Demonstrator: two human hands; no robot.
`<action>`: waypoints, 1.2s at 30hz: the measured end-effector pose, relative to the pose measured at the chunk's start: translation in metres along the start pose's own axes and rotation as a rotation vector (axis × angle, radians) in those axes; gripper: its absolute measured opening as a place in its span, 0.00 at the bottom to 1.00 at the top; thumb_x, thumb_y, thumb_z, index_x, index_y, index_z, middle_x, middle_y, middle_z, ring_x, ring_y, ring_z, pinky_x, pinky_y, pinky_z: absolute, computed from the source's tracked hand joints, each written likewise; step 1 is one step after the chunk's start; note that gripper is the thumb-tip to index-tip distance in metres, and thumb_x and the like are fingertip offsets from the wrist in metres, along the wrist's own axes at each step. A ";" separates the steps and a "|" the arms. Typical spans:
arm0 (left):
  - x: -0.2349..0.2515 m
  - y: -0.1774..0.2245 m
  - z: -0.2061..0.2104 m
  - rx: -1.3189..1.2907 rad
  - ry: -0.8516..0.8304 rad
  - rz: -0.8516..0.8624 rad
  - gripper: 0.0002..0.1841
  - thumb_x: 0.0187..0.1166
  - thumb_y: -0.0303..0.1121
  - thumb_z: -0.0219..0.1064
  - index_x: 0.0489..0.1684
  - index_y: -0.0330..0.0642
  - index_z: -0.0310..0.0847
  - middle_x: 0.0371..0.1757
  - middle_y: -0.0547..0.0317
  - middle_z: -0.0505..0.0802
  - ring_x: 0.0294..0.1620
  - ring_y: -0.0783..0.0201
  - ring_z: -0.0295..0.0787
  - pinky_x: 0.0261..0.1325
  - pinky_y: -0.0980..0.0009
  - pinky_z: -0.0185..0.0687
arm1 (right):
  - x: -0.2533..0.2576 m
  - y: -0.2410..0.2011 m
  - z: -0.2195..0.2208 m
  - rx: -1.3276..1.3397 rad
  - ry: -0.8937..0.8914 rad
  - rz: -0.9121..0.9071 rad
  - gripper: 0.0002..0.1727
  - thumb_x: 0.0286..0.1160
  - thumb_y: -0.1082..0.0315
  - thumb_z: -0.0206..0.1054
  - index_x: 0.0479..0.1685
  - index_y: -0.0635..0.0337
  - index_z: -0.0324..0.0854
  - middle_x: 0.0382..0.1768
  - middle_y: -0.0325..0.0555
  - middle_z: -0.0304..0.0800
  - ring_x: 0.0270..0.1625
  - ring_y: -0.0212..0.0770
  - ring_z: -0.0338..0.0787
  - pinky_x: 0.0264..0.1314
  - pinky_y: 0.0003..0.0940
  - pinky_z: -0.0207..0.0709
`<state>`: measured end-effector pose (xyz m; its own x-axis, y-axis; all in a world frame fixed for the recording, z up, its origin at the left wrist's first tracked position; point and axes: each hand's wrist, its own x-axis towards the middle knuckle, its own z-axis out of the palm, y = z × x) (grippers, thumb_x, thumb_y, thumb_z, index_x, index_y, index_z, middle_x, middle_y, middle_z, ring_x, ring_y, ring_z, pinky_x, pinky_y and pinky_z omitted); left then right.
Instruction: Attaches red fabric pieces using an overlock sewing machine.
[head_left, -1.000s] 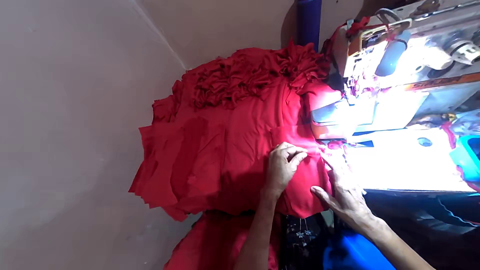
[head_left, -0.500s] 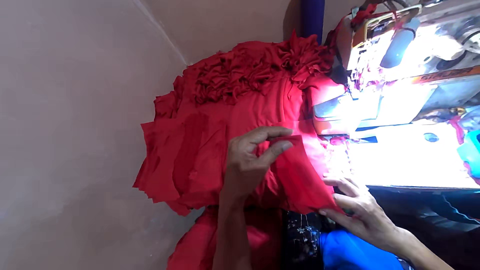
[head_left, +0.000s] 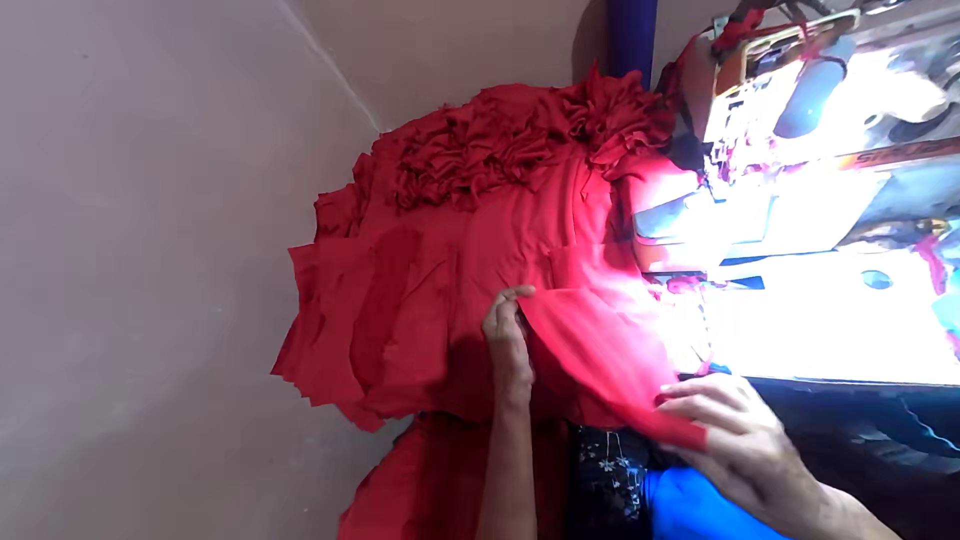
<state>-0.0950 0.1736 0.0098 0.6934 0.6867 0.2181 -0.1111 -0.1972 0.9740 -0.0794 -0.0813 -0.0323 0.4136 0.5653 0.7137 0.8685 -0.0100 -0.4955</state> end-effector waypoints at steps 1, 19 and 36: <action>-0.007 0.000 0.002 0.056 0.032 -0.026 0.19 0.89 0.29 0.44 0.47 0.36 0.86 0.35 0.66 0.87 0.36 0.77 0.80 0.42 0.78 0.76 | -0.003 0.001 0.004 -0.069 -0.097 -0.050 0.15 0.91 0.57 0.54 0.44 0.46 0.87 0.48 0.38 0.94 0.63 0.42 0.87 0.71 0.42 0.70; -0.064 0.038 0.012 -0.244 -0.406 0.142 0.13 0.79 0.16 0.58 0.60 0.29 0.76 0.44 0.67 0.95 0.44 0.81 0.91 0.53 0.81 0.87 | 0.074 -0.015 0.011 0.326 0.151 0.302 0.10 0.79 0.65 0.67 0.41 0.63 0.88 0.34 0.32 0.93 0.38 0.13 0.86 0.46 0.09 0.80; -0.060 0.062 -0.002 0.053 -0.437 0.440 0.13 0.81 0.22 0.63 0.58 0.21 0.80 0.45 0.59 0.95 0.46 0.84 0.89 0.55 0.84 0.85 | 0.077 -0.024 -0.001 0.625 -0.084 0.509 0.12 0.77 0.66 0.68 0.55 0.56 0.80 0.22 0.18 0.84 0.23 0.10 0.77 0.27 0.07 0.69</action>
<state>-0.1447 0.1213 0.0568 0.8192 0.1858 0.5426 -0.4248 -0.4391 0.7917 -0.0677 -0.0382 0.0352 0.6735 0.6759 0.2992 0.2562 0.1663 -0.9522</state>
